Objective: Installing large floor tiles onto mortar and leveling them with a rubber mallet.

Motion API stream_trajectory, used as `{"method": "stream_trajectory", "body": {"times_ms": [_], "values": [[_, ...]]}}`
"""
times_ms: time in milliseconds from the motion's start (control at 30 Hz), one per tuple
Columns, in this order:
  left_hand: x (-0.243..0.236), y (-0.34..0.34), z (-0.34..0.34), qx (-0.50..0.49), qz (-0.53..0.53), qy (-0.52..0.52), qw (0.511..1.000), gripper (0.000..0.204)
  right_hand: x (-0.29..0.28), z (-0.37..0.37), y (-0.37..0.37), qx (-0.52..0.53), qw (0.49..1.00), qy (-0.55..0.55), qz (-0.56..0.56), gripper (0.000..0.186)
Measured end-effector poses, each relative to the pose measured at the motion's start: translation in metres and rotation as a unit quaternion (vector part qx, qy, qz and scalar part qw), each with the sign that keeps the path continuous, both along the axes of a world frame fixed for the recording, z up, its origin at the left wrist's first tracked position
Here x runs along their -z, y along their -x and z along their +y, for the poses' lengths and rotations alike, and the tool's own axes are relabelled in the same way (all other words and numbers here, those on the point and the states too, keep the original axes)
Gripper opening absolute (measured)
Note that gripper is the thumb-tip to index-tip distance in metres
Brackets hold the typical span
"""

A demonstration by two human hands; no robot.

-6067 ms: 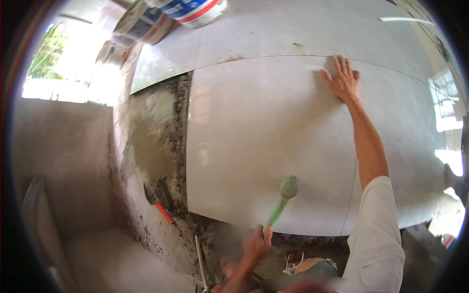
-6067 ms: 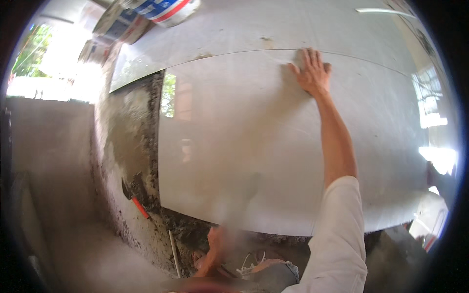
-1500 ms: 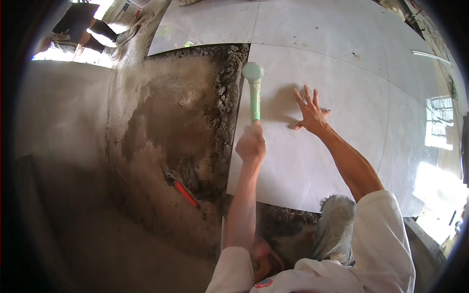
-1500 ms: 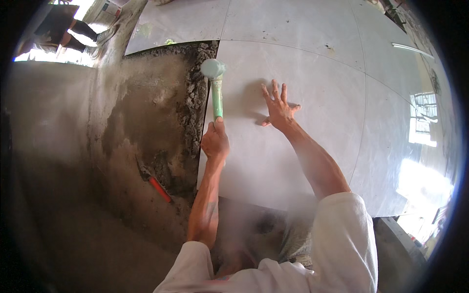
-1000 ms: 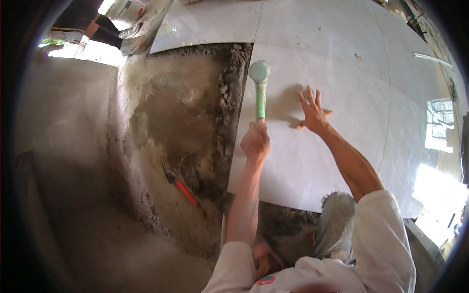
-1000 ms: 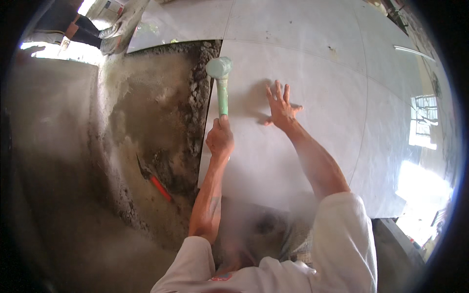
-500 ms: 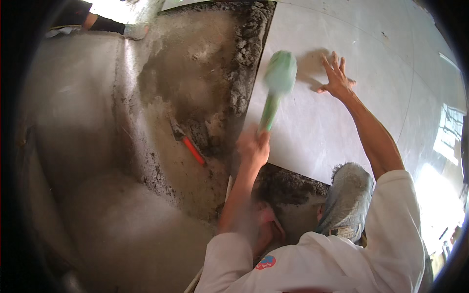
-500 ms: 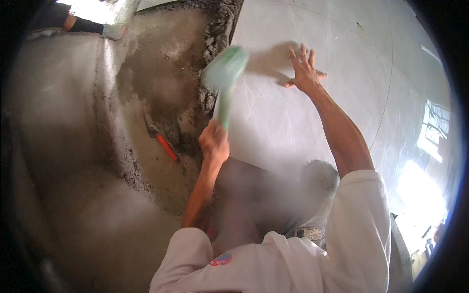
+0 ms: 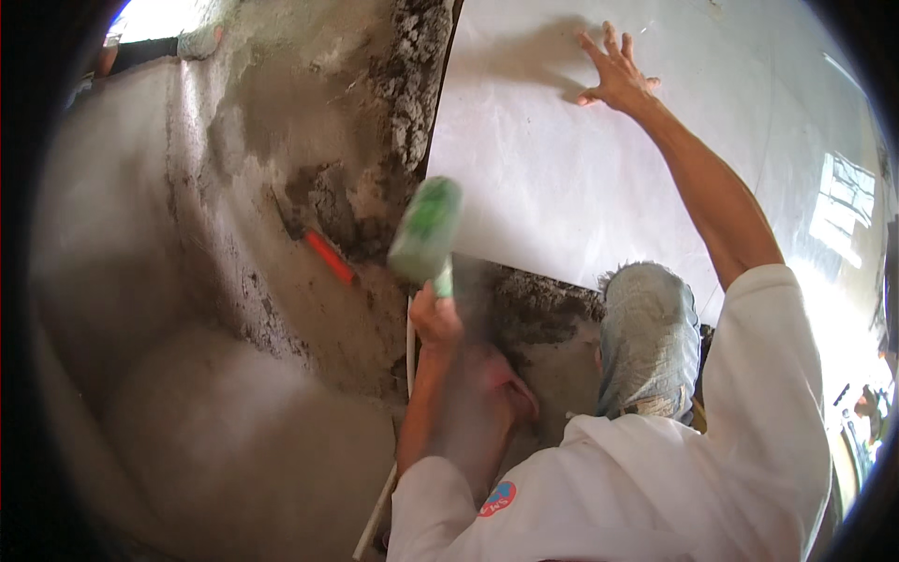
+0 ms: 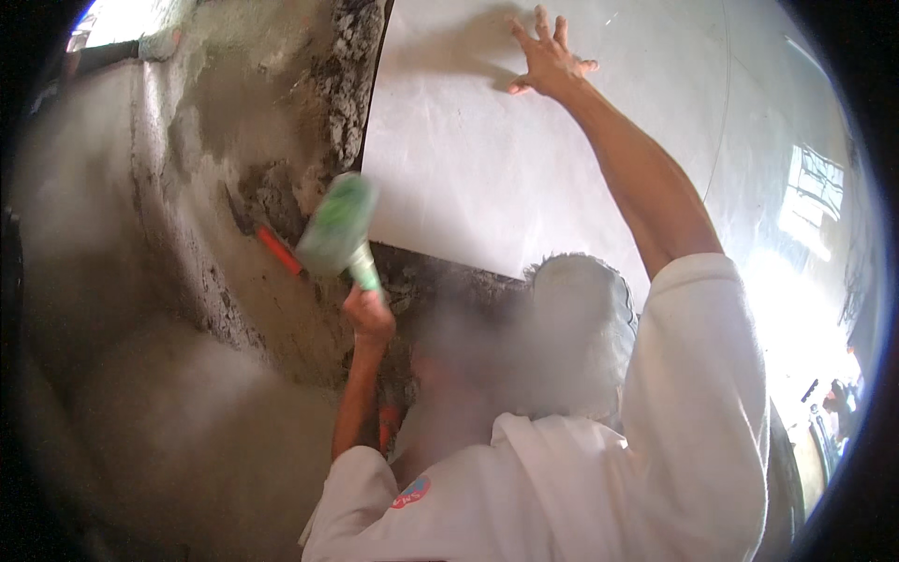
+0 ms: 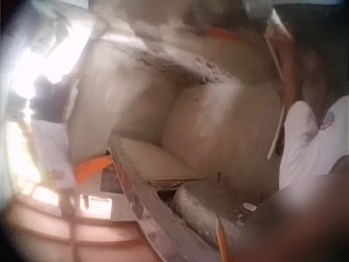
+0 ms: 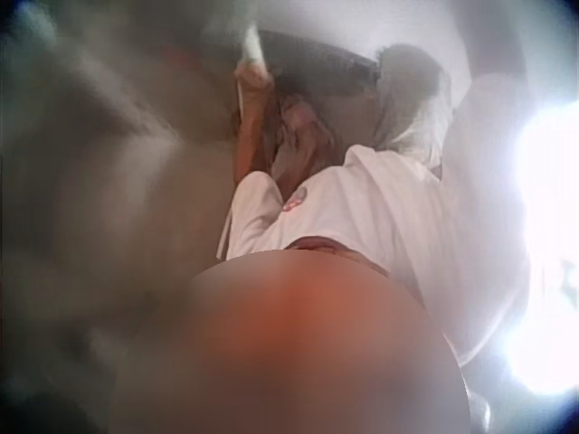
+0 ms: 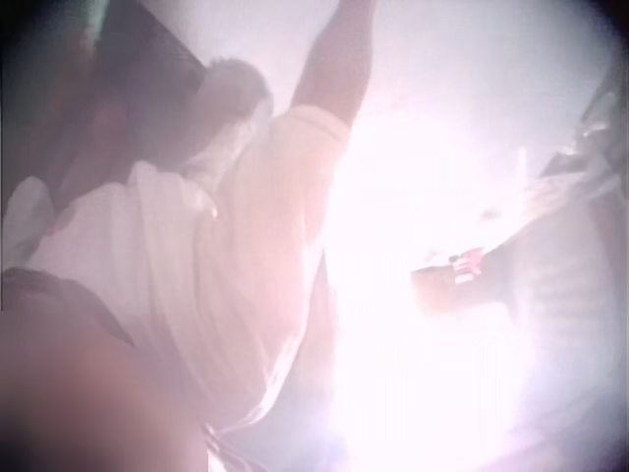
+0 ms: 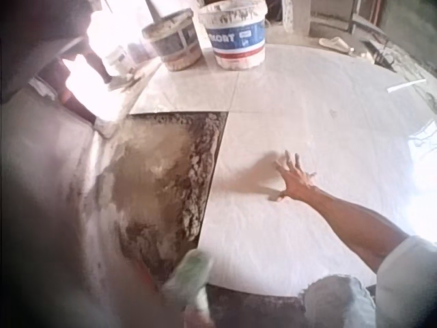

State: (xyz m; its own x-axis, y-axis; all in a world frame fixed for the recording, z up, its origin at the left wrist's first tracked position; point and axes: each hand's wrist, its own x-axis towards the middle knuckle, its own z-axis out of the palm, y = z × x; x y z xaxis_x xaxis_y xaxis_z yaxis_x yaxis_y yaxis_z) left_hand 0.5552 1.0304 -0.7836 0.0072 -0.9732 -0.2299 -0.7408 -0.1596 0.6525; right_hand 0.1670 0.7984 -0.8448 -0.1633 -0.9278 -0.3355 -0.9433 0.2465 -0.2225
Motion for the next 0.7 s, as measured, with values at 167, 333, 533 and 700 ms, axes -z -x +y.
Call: {"method": "stream_trajectory", "body": {"times_ms": [167,333,533,700], "values": [[-0.006,-0.003,0.028,-0.092,-0.033,-0.137,0.986,0.043,0.004,0.002,0.006,0.002,1.0,0.006,0.016,0.111],[0.0,-0.019,0.035,0.005,-0.054,-0.081,0.995,0.048,0.002,-0.004,0.007,-0.007,0.998,-0.031,-0.048,0.113],[-0.019,-0.037,0.023,0.003,-0.026,-0.197,0.98,0.046,0.003,0.001,-0.008,0.006,0.999,-0.031,-0.02,0.109],[-0.115,-0.063,-0.001,0.063,0.011,0.022,0.998,0.036,-0.008,0.032,-0.046,-0.022,0.997,-0.064,-0.034,0.107]]}}
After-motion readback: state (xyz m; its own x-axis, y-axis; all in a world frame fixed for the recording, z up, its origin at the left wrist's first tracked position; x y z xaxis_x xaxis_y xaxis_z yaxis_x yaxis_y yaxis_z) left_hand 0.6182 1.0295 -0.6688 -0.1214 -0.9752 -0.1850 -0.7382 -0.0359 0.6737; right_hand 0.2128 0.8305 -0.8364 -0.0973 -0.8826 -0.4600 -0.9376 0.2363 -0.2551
